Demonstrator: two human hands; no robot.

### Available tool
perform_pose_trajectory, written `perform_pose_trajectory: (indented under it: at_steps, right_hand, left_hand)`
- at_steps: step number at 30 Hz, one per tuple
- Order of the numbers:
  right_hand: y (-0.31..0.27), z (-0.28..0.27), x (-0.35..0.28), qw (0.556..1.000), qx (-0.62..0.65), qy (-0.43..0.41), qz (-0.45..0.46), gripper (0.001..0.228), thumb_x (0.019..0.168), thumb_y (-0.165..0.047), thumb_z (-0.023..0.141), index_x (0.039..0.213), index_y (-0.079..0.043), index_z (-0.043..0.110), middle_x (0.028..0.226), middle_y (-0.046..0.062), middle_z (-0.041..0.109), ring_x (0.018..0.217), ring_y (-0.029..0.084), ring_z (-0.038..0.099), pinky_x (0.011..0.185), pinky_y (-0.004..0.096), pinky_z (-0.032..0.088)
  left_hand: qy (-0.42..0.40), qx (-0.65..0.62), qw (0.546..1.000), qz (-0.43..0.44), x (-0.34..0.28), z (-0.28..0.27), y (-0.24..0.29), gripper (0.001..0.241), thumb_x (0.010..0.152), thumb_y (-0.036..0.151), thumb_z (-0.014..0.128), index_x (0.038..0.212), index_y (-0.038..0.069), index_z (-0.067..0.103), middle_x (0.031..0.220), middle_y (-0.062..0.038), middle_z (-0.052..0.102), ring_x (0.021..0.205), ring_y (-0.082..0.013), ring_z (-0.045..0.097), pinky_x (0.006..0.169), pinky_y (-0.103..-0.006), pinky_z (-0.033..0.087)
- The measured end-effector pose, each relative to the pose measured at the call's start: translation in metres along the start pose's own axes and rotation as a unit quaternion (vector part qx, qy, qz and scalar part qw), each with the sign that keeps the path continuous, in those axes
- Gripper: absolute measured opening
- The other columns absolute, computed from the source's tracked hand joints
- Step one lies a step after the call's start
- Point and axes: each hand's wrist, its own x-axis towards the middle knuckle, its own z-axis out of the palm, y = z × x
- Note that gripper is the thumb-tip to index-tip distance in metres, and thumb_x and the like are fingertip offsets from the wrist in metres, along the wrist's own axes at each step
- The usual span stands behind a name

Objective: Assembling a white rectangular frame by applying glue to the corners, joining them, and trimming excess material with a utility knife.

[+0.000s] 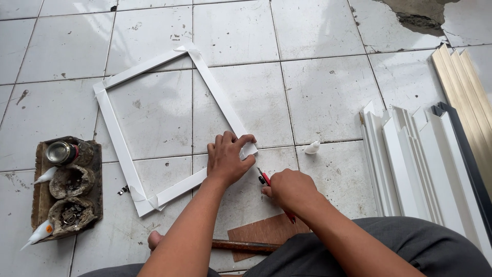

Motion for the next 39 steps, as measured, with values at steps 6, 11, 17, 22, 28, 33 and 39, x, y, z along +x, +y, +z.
perform_pose_trajectory:
  at_steps: [6,11,17,22,28,33,39]
  right_hand:
    - [0.071,-0.018,-0.016,0.980,0.122,0.088,0.127,0.041,0.079,-0.030,0.061,0.104,0.002,0.061,0.087,0.022,0.066,0.082,0.032,0.066,0.068,0.038,0.052]
    - [0.090,-0.013,-0.002,0.929,0.254,0.233,0.135,0.057,0.074,-0.015,0.068,0.124,0.000,0.044,0.110,0.023,0.054,0.098,0.035,0.059,0.076,0.042,0.051]
    - [0.066,-0.013,0.024,0.881,0.371,0.292,0.033,0.029,0.079,-0.016,0.064,0.104,-0.004,0.060,0.105,0.016,0.060,0.096,0.032,0.060,0.074,0.037,0.052]
    - [0.031,-0.023,0.025,0.897,0.330,0.282,-0.086,0.021,0.075,-0.006,0.065,0.096,-0.002,0.061,0.093,0.018,0.064,0.085,0.032,0.064,0.069,0.038,0.055]
    - [0.029,-0.027,0.024,0.940,0.228,0.241,-0.076,0.025,0.073,-0.005,0.066,0.098,-0.004,0.062,0.088,0.018,0.066,0.085,0.035,0.064,0.071,0.041,0.054]
    - [0.032,-0.018,0.035,0.960,0.141,0.237,-0.055,0.021,0.070,-0.012,0.069,0.092,-0.012,0.067,0.085,0.010,0.067,0.086,0.028,0.064,0.074,0.037,0.053]
    - [0.035,-0.013,0.043,0.953,0.177,0.237,-0.068,0.024,0.071,-0.010,0.068,0.095,-0.010,0.067,0.084,0.013,0.066,0.083,0.030,0.064,0.073,0.037,0.053]
  left_hand:
    - [0.007,0.042,0.999,-0.004,0.000,0.000,0.003,0.037,0.075,0.038,0.048,0.111,0.037,0.048,0.091,-0.004,0.043,0.094,-0.0212,0.047,0.081,-0.0370,0.036]
    - [0.019,0.056,0.998,0.001,-0.001,-0.004,0.001,0.034,0.075,0.038,0.048,0.109,0.036,0.051,0.091,-0.006,0.046,0.094,-0.0220,0.049,0.081,-0.0368,0.038]
    - [0.033,0.073,0.997,0.008,0.000,-0.007,-0.009,0.034,0.073,0.037,0.049,0.107,0.036,0.053,0.088,-0.006,0.047,0.090,-0.0216,0.050,0.079,-0.0361,0.040]
    - [0.035,0.070,0.997,0.012,0.001,-0.005,-0.010,0.034,0.073,0.037,0.050,0.107,0.035,0.053,0.087,-0.006,0.045,0.088,-0.0216,0.049,0.077,-0.0356,0.040]
    - [0.049,0.076,0.996,0.022,0.002,-0.004,-0.011,0.035,0.071,0.037,0.050,0.106,0.036,0.052,0.085,-0.006,0.045,0.085,-0.0213,0.049,0.075,-0.0343,0.040]
    - [0.050,0.078,0.995,0.021,0.001,-0.002,-0.011,0.035,0.070,0.037,0.050,0.106,0.035,0.052,0.085,-0.007,0.045,0.084,-0.0215,0.049,0.074,-0.0340,0.041]
    - [0.050,0.081,0.995,0.020,0.003,0.000,-0.013,0.037,0.069,0.038,0.050,0.106,0.035,0.051,0.085,-0.006,0.044,0.084,-0.0218,0.048,0.074,-0.0348,0.041]
